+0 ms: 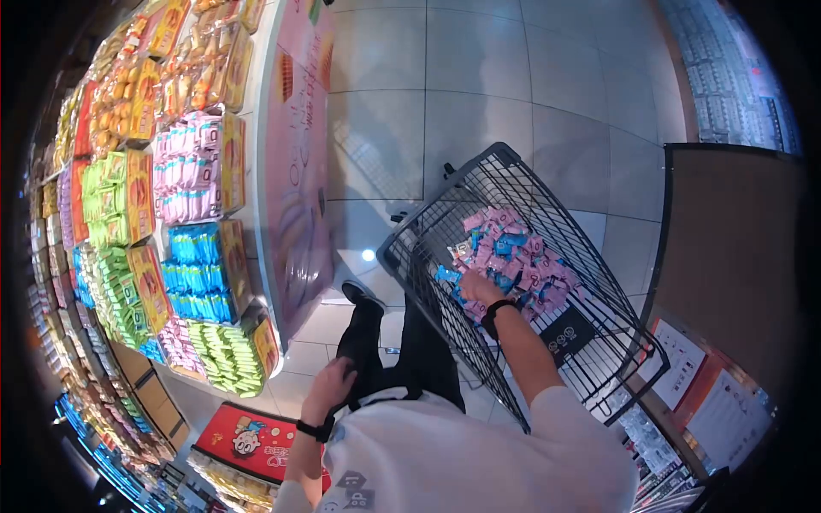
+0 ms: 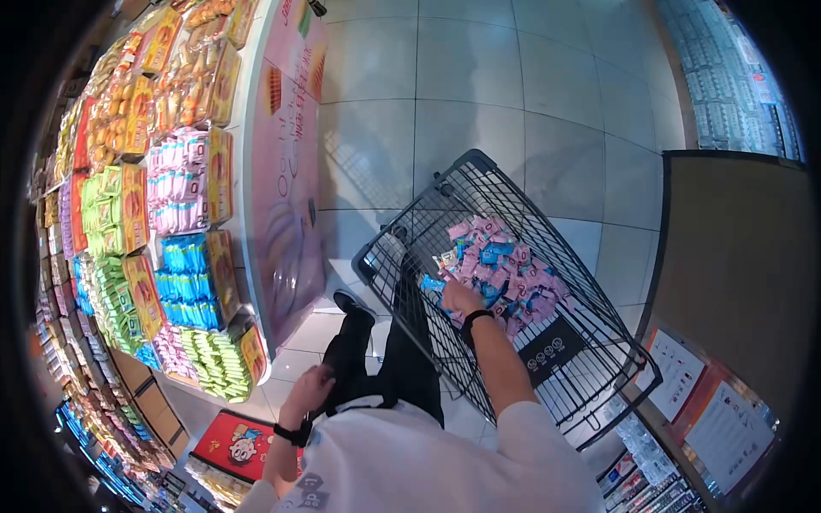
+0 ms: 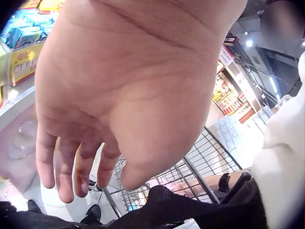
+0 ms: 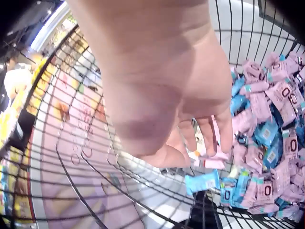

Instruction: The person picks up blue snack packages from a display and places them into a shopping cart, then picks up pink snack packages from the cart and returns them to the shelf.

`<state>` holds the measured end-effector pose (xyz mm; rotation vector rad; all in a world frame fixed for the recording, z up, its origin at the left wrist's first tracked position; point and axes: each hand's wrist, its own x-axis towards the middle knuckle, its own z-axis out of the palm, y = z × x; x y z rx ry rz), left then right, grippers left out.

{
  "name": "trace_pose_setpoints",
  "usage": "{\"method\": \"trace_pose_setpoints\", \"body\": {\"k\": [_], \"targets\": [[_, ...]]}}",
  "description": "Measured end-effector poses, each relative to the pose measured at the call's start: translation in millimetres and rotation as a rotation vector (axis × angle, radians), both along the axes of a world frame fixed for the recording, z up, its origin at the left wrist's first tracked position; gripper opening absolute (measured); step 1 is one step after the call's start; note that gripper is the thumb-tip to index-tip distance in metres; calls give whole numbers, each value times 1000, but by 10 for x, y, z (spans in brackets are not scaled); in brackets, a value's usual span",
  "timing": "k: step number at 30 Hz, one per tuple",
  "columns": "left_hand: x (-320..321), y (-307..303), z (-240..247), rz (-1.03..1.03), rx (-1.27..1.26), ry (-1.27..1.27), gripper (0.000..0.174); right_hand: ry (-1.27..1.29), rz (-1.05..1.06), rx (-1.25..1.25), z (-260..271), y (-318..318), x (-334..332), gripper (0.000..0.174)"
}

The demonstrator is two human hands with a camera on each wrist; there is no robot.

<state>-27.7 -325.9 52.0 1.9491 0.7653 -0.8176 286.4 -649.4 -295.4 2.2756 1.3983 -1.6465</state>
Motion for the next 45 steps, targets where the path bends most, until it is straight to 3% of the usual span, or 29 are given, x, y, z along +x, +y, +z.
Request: {"method": "trace_pose_setpoints", "body": {"k": [1, 3, 4, 5, 6, 7, 9, 13, 14, 16, 18, 20, 26, 28, 33, 36, 40, 42, 44, 45], "targets": [[-14, -20, -12, 3, -11, 24, 29, 10, 9, 3, -25, 21, -84, 28], [-2, -25, 50, 3, -28, 81, 30, 77, -227, -108, -46, 14, -246, 39], [10, -18, 47, -5, -47, 132, 30, 153, -441, -207, -74, 107, -311, 48], [-38, -6, 1, 14, -65, 130, 31, 86, -274, -238, -75, 108, -322, 48], [-42, 8, -17, 22, -64, 142, 31, 22, -106, -266, 309, 315, -229, 48], [-41, 25, -19, 54, -62, 160, 31, 33, -98, -265, 147, 287, -286, 48], [-77, 18, -30, 91, -62, 196, 31, -23, 183, -303, -100, 210, -468, 56], [-138, -34, -127, 152, -38, 194, 29, 1, 35, -386, 182, 411, -339, 69], [-153, -54, -158, 140, -33, 177, 28, 6, 37, -384, -17, 298, -417, 69], [-193, -79, -176, 175, -52, 166, 28, -211, 282, -174, -685, -20, -768, 73], [-199, -99, -151, 210, -68, 147, 28, -208, 311, -194, -1011, -122, -909, 77], [-190, -114, -108, 262, -64, 182, 27, 9, -26, -257, -1168, -150, -942, 79], [-287, -200, -77, 256, -24, 129, 26, -115, -56, -162, -429, 113, -664, 68], [-276, -217, -57, 256, -22, 101, 26, 65, -269, -282, 2, 323, -440, 73], [-288, -227, -26, 240, -23, -30, 25, 32, -286, -207, 587, 334, -208, 80], [-47, 25, 77, 254, 47, -121, 25, 10, -319, 41, 1172, 498, -64, 86], [226, 253, 398, 249, 154, -299, 24, 95, -527, 212, 2292, 661, 93, 80], [348, 340, 588, 267, 179, -404, 24, -48, -471, 239, 2683, 664, 22, 81], [522, 466, 802, 255, 176, -521, 24, -106, -444, 549, 3046, 727, 17, 82], [507, 548, 716, 219, 163, -577, 26, -133, -446, 528, 3243, 782, -33, 83]]}}
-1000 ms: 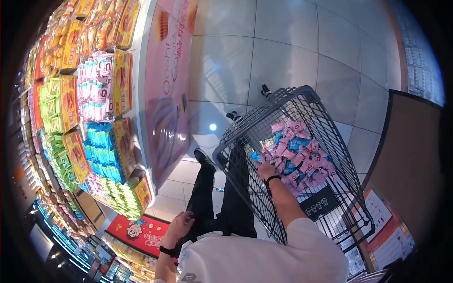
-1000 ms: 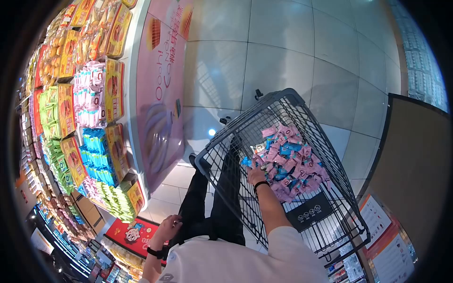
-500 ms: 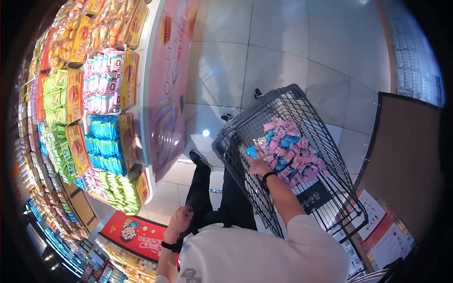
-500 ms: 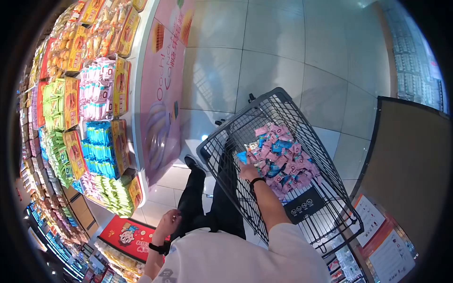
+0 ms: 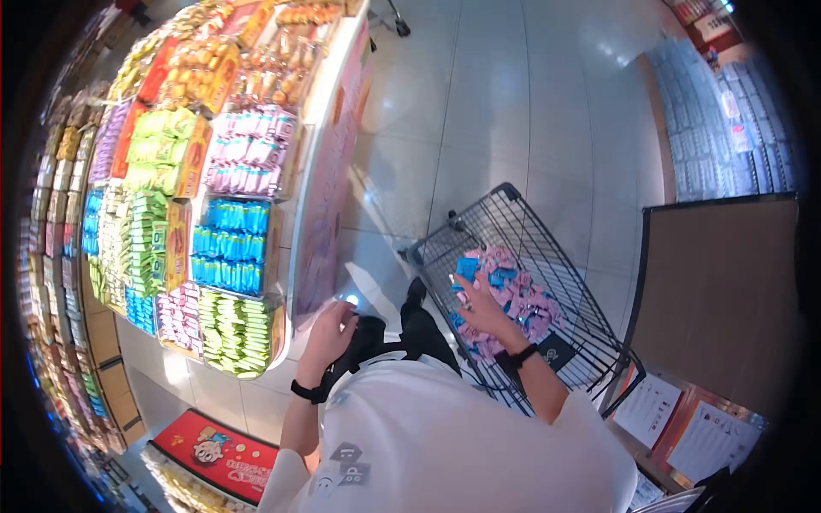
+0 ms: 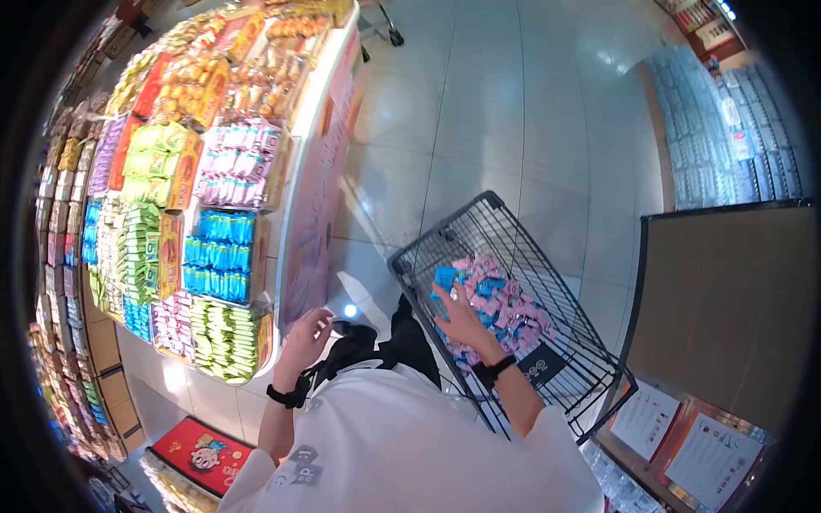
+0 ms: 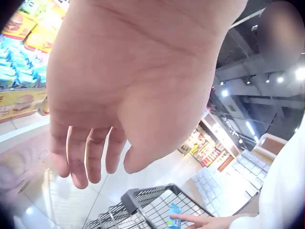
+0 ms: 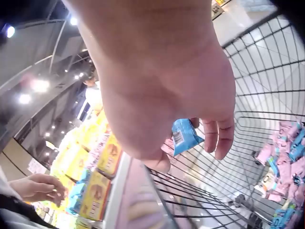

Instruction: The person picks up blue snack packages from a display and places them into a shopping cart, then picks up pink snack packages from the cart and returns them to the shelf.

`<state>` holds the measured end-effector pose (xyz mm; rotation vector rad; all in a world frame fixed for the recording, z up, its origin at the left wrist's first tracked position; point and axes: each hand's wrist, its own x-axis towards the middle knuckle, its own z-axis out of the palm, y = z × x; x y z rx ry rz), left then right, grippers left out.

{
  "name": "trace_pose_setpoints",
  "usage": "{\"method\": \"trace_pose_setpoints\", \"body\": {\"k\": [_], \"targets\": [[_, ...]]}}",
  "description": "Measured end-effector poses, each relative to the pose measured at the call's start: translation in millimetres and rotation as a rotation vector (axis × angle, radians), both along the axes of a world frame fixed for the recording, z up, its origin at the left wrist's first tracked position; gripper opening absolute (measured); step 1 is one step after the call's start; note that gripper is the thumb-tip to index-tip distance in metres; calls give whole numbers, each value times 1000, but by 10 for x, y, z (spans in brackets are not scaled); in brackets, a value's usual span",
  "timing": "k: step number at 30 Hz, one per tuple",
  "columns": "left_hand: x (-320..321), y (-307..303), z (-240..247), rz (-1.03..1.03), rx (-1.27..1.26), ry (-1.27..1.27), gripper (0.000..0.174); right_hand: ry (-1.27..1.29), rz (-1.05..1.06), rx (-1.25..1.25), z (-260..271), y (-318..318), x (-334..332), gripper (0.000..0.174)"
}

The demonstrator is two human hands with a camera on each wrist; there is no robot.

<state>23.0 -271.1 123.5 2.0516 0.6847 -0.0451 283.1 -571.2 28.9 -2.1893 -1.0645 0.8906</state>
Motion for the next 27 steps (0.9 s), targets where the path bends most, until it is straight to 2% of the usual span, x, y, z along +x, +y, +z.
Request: {"method": "trace_pose_setpoints", "body": {"k": [1, 3, 4, 5, 6, 7, 8, 9, 10, 11, 12, 15, 16, 17, 18, 19, 21, 23, 24, 26, 27], "targets": [[23, 56, 76, 16, 11, -26, 26, -26, 16, 11, 325, 136, -22, 83], [121, 133, 259, 83, -288, -57, 27, 184, 0, 60, 1075, 463, -169, 84], [126, 194, 310, 70, -399, -34, 33, 292, 19, 96, 1315, 617, -239, 82], [126, 241, 352, 82, -394, -51, 33, 279, 35, 99, 1511, 776, -324, 82], [117, 280, 388, 50, -519, -151, 38, 406, 83, 192, 1679, 945, -419, 80], [77, 309, 423, 19, -640, -253, 44, 536, 136, 282, 1821, 1108, -523, 79], [15, 338, 467, 42, -632, -270, 44, 569, 192, 310, 1931, 1262, -629, 78], [-57, 376, 519, 31, -732, -362, 49, 566, 227, 308, 1944, 1409, -734, 78], [-150, 416, 560, 19, -828, -457, 55, 758, 271, 310, 1949, 1568, -843, 78], [-267, 442, 571, 47, -810, -474, 55, 953, 315, 303, 1951, 1723, -960, 78], [-393, 469, 565, 107, -821, -531, 58, 1041, 323, 237, 1993, 1878, -1083, 69], [-811, 552, 599, 249, -829, -656, 58, 1045, 412, 266, 1843, 2326, -1445, 59], [-952, 588, 563, 301, -775, -669, 57, 1005, 427, 297, 1835, 2462, -1598, 47], [-1083, 634, 513, 352, -719, -681, 56, 1010, 467, 287, 1812, 2600, -1717, 47], [-1202, 668, 400, 424, -710, -672, 46, 1012, 472, 252, 1762, 2725, -1829, 44], [-1335, 689, 399, 449, -696, -684, 46, 1010, 472, 217, 1721, 2832, -1934, 41], [-1528, 765, 404, 625, -621, -706, 37, 998, 497, 178, 1732, 3052, -2105, 39], [-1640, 831, 291, 690, -610, -799, 32, 802, 494, 118, 1789, 3258, -2233, 36], [-1690, 872, 312, 725, -575, -808, 32, 799, 521, 111, 1759, 3360, -2280, 36], [-1788, 918, 341, 811, -549, -782, 32, 403, 616, 266, 1633, 3530, -2347, 32], [-1807, 939, 327, 832, -541, -791, 32, 405, 639, 262, 1710, 3626, -2371, 32]]}}
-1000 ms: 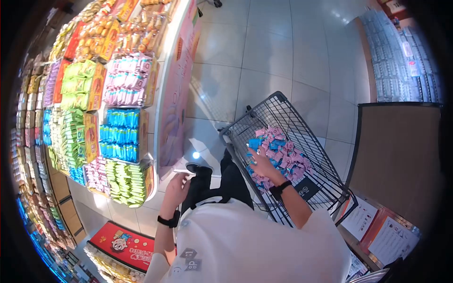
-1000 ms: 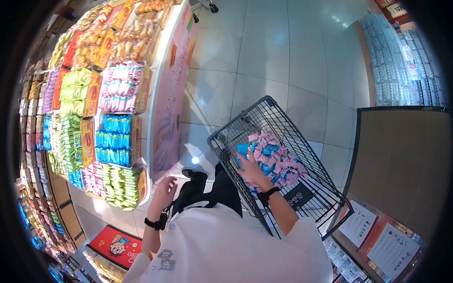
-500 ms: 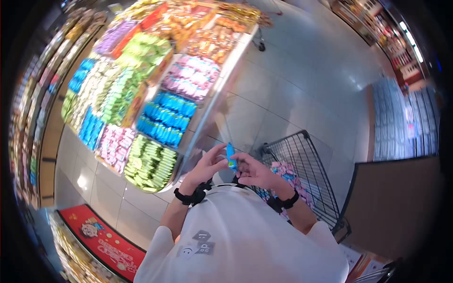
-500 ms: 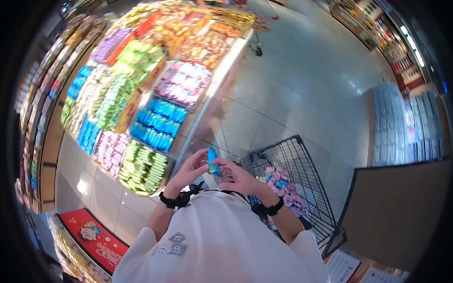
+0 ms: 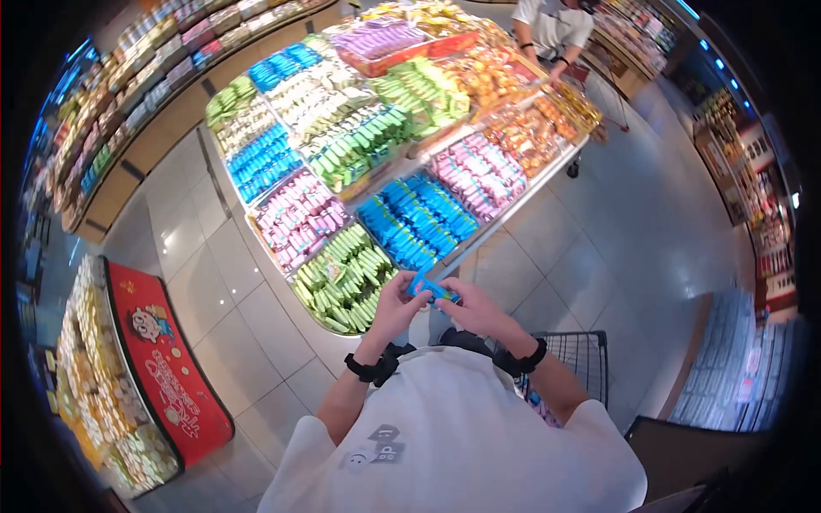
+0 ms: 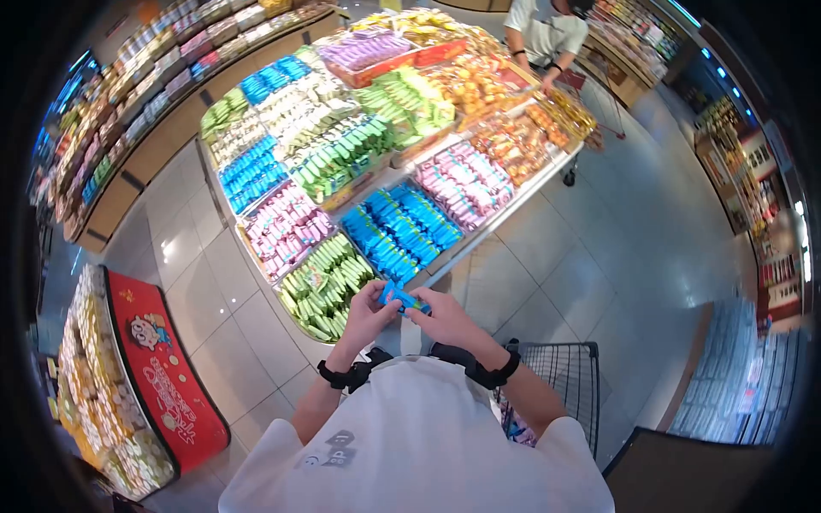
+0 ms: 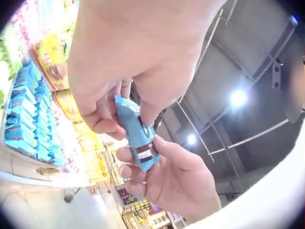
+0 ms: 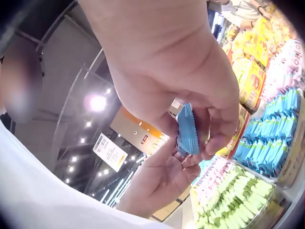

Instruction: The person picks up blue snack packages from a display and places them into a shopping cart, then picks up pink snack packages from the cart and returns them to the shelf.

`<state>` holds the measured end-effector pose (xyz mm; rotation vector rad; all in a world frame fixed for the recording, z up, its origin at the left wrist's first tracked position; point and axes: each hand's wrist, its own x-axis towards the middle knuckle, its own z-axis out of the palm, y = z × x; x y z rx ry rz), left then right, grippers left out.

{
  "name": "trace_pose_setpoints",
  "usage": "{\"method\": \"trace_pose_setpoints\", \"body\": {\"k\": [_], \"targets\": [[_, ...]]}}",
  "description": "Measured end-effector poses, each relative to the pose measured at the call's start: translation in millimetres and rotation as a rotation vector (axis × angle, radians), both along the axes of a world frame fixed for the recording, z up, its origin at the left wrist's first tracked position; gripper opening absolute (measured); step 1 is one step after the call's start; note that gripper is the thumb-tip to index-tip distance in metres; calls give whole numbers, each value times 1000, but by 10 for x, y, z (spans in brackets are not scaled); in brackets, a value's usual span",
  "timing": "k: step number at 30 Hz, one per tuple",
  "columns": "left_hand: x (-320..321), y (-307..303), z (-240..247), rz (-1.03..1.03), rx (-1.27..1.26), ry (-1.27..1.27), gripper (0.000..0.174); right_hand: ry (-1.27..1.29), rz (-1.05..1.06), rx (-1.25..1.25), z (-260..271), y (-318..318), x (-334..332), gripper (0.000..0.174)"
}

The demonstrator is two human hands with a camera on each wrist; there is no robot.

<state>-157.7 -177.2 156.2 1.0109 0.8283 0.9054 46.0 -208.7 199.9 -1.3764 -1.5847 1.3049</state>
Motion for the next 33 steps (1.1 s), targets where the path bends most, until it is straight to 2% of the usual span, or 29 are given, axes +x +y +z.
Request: {"method": "trace_pose_setpoints", "body": {"k": [2, 3, 5, 8, 10, 12, 15, 16, 18, 22, 24, 27, 31, 33], "targets": [[31, 54, -90, 68, 36, -1, 33, -329, 158, 19, 236, 251, 19, 30], [55, 89, -127, 97, 50, 30, 34, -338, 179, 23, 240, 366, 36, 30], [129, 177, -196, 163, 39, 10, 34, -482, 263, 391, 231, 614, 90, 31], [272, 352, -239, 252, 25, -2, 32, -523, 393, 316, 225, 1049, 256, 28], [392, 497, -258, 282, -17, 74, 26, -603, 440, 281, 244, 1431, 423, 28], [548, 609, -373, 347, 60, 166, 21, -682, 492, 235, 217, 1764, 649, 27], [652, 757, -596, 538, -8, 37, 13, -797, 375, 361, -30, 2445, 981, 28], [675, 752, -609, 556, -5, 45, 13, -786, 390, 371, -169, 2656, 1088, 28], [720, 712, -644, 637, -76, 41, 8, -740, 342, 640, -373, 3009, 1201, 23], [829, 554, -718, 752, -109, 81, 6, -700, 393, 843, -776, 3555, 1247, 18], [908, 479, -727, 810, -104, 105, 6, -654, 442, 818, -1008, 3764, 1215, 21], [1055, 336, -719, 921, -157, 162, 7, -669, 459, 654, -1273, 3957, 1128, 18], [1212, 167, -778, 1000, -207, 250, 8, -701, 553, 598, -1574, 4104, 1071, 20], [1281, 121, -742, 1035, -246, 204, 8, -693, 565, 588, -1655, 4141, 1026, 18]]}}
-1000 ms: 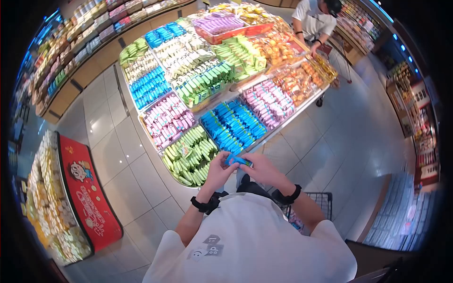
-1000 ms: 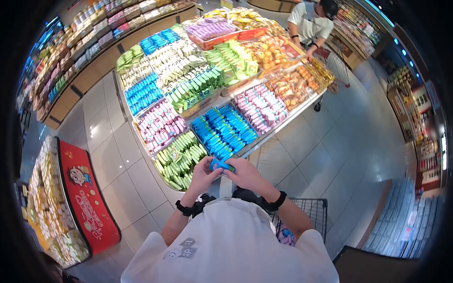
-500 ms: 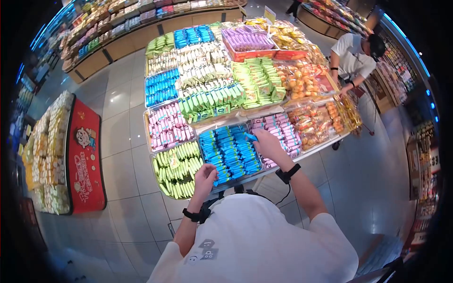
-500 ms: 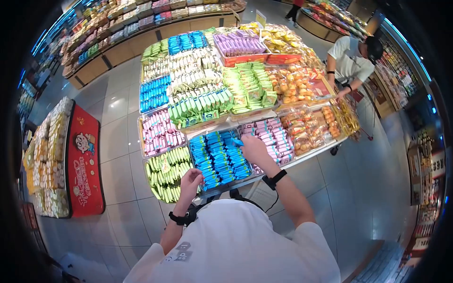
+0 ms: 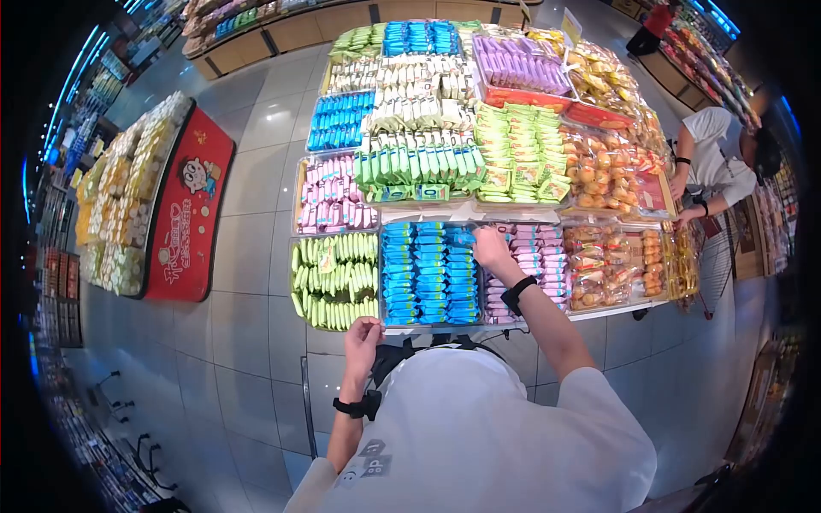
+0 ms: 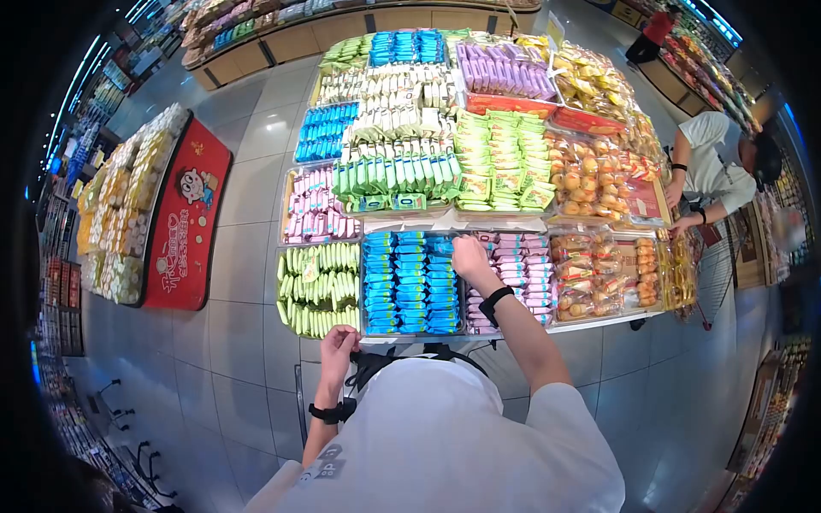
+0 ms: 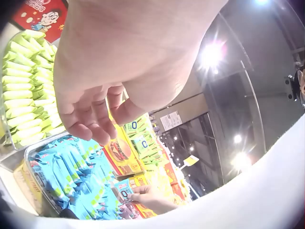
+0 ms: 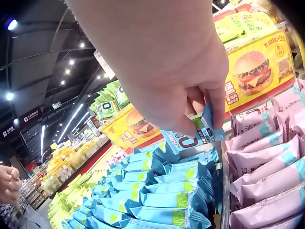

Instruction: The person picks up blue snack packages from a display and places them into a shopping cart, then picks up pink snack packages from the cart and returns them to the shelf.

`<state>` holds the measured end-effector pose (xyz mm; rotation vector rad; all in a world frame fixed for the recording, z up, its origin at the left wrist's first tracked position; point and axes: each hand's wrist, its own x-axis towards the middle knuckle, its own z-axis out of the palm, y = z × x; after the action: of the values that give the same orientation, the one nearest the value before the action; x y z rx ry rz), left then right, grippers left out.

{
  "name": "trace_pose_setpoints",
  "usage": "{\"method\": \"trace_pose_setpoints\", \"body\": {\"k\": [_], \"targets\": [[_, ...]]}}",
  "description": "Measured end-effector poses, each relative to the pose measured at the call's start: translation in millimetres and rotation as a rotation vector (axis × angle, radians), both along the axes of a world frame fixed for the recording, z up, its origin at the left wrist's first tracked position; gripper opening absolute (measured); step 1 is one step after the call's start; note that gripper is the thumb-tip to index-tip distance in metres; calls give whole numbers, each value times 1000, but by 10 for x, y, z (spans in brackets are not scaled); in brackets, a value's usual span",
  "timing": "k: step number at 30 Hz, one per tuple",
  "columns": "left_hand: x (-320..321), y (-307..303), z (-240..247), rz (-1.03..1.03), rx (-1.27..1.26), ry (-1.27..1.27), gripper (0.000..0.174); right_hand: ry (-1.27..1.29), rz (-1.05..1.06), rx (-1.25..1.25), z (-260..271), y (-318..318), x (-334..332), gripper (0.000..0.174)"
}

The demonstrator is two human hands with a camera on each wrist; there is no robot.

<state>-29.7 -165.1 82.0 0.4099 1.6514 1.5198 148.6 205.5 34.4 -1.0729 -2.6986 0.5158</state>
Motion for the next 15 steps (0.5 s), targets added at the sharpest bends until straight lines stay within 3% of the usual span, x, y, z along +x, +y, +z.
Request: {"method": "trace_pose_setpoints", "body": {"k": [11, 15], "targets": [[161, -132, 141, 133, -47, 2, 7, 12, 47, -64, 108, -2, -107, 26], [213, -203, 99, 153, -48, 11, 8, -39, 63, -71, -101, 52, -108, 29]]}}
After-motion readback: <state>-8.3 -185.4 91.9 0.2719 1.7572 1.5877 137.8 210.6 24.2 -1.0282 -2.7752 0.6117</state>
